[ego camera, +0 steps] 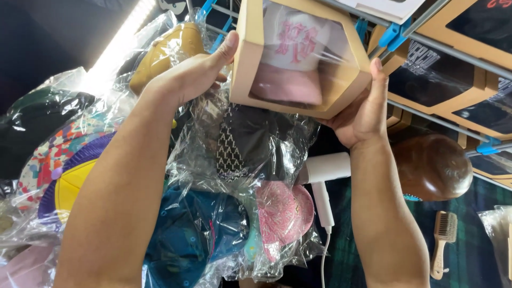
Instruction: The person cleans a pink trucker hat using a steamer and a brush, then assembles a cardboard display box and places the hat inside before putting it on a storage shelf.
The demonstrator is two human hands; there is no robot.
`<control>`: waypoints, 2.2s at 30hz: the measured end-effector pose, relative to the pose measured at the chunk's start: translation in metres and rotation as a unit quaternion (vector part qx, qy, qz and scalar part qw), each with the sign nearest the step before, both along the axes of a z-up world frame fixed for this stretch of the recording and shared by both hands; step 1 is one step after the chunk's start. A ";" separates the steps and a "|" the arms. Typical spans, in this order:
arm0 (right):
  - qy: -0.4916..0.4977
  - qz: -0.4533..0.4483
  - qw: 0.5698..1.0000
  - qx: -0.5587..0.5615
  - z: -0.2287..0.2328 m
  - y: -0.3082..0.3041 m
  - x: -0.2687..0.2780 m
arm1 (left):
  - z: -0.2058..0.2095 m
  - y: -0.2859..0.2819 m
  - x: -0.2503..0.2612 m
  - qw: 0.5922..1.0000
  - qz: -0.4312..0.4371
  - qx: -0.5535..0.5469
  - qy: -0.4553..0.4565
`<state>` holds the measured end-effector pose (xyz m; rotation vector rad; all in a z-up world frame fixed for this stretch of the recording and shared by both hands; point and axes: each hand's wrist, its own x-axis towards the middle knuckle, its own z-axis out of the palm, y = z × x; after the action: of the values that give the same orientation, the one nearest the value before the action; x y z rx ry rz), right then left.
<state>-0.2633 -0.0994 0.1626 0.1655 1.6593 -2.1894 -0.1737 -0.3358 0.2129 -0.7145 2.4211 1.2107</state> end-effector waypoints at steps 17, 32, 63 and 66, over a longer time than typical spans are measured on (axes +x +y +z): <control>-0.081 -0.064 0.994 -0.032 0.004 -0.027 -0.025 | -0.022 0.014 -0.047 0.987 -0.046 0.017 0.151; 0.042 -0.046 0.998 0.010 -0.036 -0.035 -0.064 | -0.021 -0.025 -0.080 0.975 0.055 0.160 0.142; 0.386 -0.196 0.894 0.114 -0.134 -0.057 -0.115 | -0.066 -0.032 -0.177 0.968 0.045 0.104 0.222; 0.358 -0.203 0.903 0.126 -0.142 -0.050 -0.114 | -0.064 -0.021 -0.179 0.973 0.029 0.091 0.209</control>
<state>-0.3770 -0.1497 0.0210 -0.2959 2.5003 -2.5016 -0.3531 -0.3569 0.1485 -0.5201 2.5754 1.7296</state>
